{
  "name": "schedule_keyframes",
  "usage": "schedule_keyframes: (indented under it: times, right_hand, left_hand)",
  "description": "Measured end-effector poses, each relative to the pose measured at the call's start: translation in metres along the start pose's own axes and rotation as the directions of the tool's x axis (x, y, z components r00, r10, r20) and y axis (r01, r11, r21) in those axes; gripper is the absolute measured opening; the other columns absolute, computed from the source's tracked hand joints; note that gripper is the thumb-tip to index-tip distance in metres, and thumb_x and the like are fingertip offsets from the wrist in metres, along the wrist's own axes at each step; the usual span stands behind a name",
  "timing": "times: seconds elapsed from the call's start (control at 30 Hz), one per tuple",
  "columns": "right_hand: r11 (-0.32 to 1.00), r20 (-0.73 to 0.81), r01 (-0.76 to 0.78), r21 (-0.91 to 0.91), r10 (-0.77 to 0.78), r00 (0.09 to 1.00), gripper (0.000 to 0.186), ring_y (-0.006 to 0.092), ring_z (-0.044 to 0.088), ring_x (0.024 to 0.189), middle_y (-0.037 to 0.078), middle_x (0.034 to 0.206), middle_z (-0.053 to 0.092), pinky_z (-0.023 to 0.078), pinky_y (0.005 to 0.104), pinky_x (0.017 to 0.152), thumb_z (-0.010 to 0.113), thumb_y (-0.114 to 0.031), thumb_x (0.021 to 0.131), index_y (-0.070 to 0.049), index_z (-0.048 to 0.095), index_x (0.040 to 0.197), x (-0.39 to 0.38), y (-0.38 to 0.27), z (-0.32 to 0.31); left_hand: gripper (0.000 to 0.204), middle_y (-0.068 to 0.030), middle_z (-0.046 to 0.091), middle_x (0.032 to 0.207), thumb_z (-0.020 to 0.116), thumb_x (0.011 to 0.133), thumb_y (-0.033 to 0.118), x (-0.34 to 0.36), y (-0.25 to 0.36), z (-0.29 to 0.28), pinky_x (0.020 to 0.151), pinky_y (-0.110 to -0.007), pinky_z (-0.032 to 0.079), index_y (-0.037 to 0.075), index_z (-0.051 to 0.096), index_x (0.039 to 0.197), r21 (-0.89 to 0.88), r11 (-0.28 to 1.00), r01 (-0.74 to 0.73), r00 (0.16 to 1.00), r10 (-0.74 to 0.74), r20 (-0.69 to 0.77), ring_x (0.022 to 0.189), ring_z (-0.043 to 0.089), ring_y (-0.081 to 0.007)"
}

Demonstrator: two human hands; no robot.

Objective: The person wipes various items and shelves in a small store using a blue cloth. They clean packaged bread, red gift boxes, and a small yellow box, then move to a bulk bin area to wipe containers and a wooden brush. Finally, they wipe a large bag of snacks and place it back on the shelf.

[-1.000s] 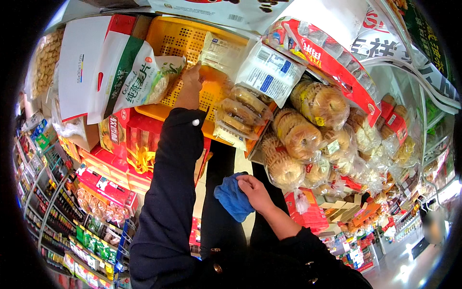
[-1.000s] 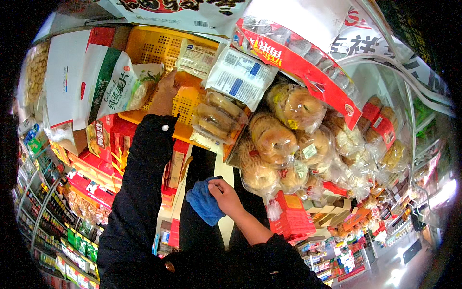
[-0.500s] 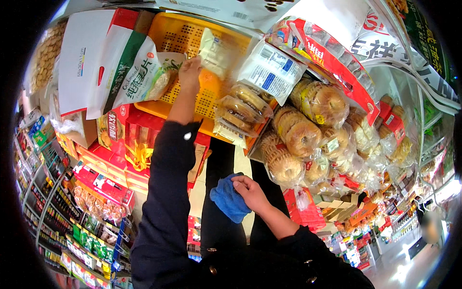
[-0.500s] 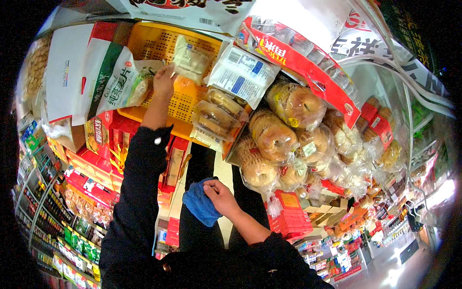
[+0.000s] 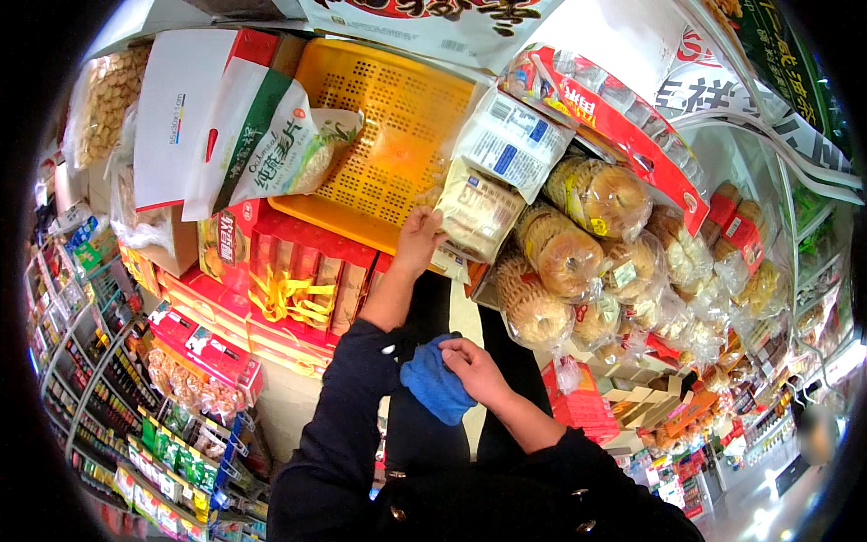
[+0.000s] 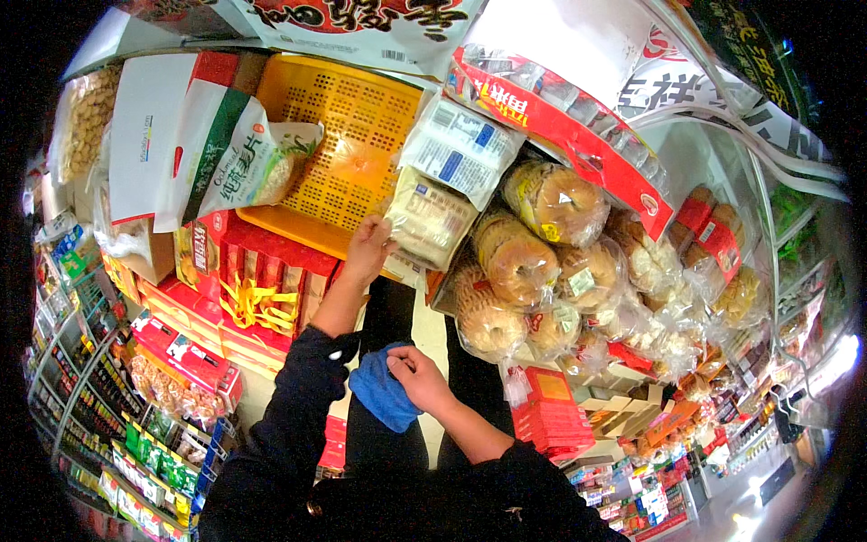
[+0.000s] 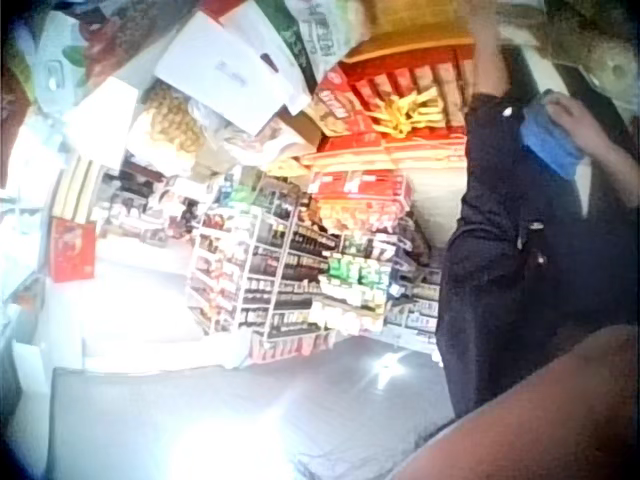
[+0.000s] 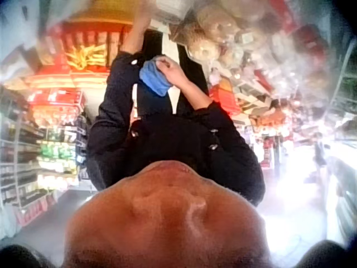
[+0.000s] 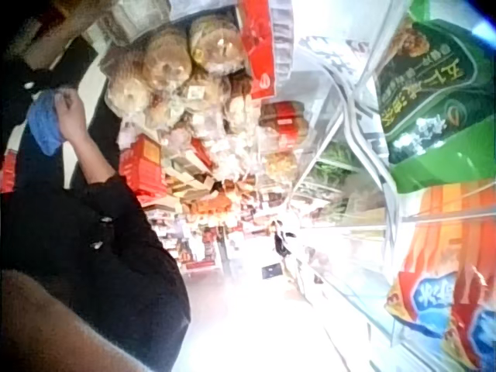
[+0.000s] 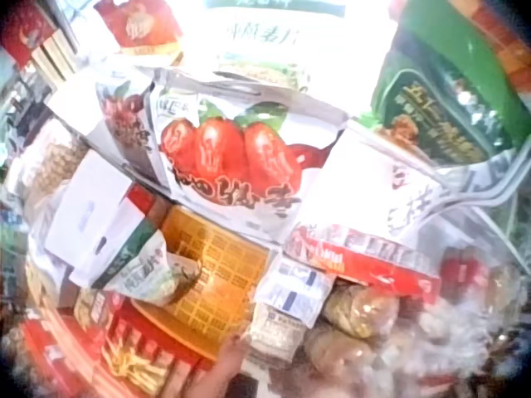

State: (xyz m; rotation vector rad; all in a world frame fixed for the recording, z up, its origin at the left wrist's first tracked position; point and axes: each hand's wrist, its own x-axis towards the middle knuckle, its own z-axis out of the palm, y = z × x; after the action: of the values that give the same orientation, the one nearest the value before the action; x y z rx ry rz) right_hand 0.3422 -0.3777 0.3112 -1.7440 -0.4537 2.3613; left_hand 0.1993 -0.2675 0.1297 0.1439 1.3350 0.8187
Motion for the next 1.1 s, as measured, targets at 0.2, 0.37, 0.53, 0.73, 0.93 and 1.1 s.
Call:
schedule_keyframes:
  times: [0.2, 0.37, 0.53, 0.73, 0.93, 1.1]
  right_hand:
    - [1.0, -0.059, 0.007, 0.009, -0.007, 0.998, 0.029, 0.0086, 0.054, 0.077, 0.003, 0.084, 0.061, 0.044, 0.0239, 0.071, 0.057, -0.022, 0.091, 0.0, 0.056, 0.109, -0.001, 0.015, -0.01]
    - [0.998, -0.047, -0.03, -0.056, 0.027, 0.999, 0.03, 0.0101, 0.055, 0.078, 0.004, 0.086, 0.061, 0.045, 0.0245, 0.071, 0.057, -0.023, 0.09, 0.0, 0.057, 0.109, -0.008, 0.012, -0.004]
    - [0.997, -0.029, -0.055, -0.058, 0.053, 0.998, 0.03, 0.0097, 0.055, 0.077, 0.004, 0.085, 0.061, 0.045, 0.024, 0.072, 0.056, -0.022, 0.091, 0.001, 0.056, 0.11, -0.008, -0.006, 0.009]
    - [0.994, -0.043, -0.017, -0.112, 0.012, 0.999, 0.03, 0.0095, 0.055, 0.077, 0.004, 0.085, 0.061, 0.044, 0.0232, 0.072, 0.056, -0.022, 0.091, 0.001, 0.055, 0.11, -0.007, -0.024, 0.017]
    - [0.994, 0.001, -0.007, -0.113, 0.007, 1.0, 0.03, 0.0098, 0.055, 0.079, 0.004, 0.087, 0.061, 0.045, 0.0239, 0.074, 0.056, -0.022, 0.091, 0.001, 0.056, 0.109, -0.007, -0.036, 0.032]
    - [0.995, 0.014, 0.055, -0.081, -0.054, 0.998, 0.031, 0.0109, 0.056, 0.081, 0.005, 0.09, 0.062, 0.046, 0.0251, 0.076, 0.057, -0.022, 0.091, 0.002, 0.055, 0.11, -0.008, -0.048, 0.048]
  left_hand:
    - [0.047, -0.0203, 0.039, 0.128, 0.059, 0.082, 0.013, -0.017, 0.007, 0.053, 0.103, -0.056, 0.019, 0.002, 0.042, 0.124, 0.913, 0.08, -0.401, 0.681, 0.692, 0.238, 0.124, 0.032, -0.0368]
    - [0.067, -0.0218, 0.017, 0.147, 0.053, 0.087, 0.036, -0.004, -0.011, 0.05, 0.107, -0.06, 0.005, 0.006, 0.026, 0.14, 0.79, -0.314, -0.526, 0.695, 0.376, 0.612, 0.138, 0.011, -0.0386]
    - [0.075, -0.0235, 0.009, 0.149, 0.057, 0.084, 0.039, -0.004, 0.016, 0.049, 0.108, -0.059, 0.007, 0.007, 0.023, 0.143, 0.836, -0.168, -0.522, 0.761, 0.35, 0.546, 0.138, 0.008, -0.0396]
    - [0.074, -0.0285, 0.026, 0.138, 0.069, 0.071, 0.019, 0.006, 0.168, -0.051, 0.108, -0.057, 0.011, -0.001, 0.032, 0.132, 0.981, -0.194, 0.017, 0.466, 0.869, 0.164, 0.132, 0.018, -0.046]
    - [0.078, -0.0264, 0.046, 0.127, 0.072, 0.071, 0.027, -0.008, 0.288, -0.138, 0.097, -0.051, 0.034, 0.002, 0.031, 0.132, 0.949, -0.119, 0.291, 0.446, 0.895, -0.025, 0.12, 0.042, -0.0418]
    - [0.029, -0.0197, 0.061, 0.088, 0.063, 0.073, 0.013, -0.01, 0.292, -0.134, 0.077, -0.046, 0.046, 0.004, 0.055, 0.099, 1.0, 0.019, 0.013, 0.66, 0.751, -0.023, 0.086, 0.059, -0.0395]
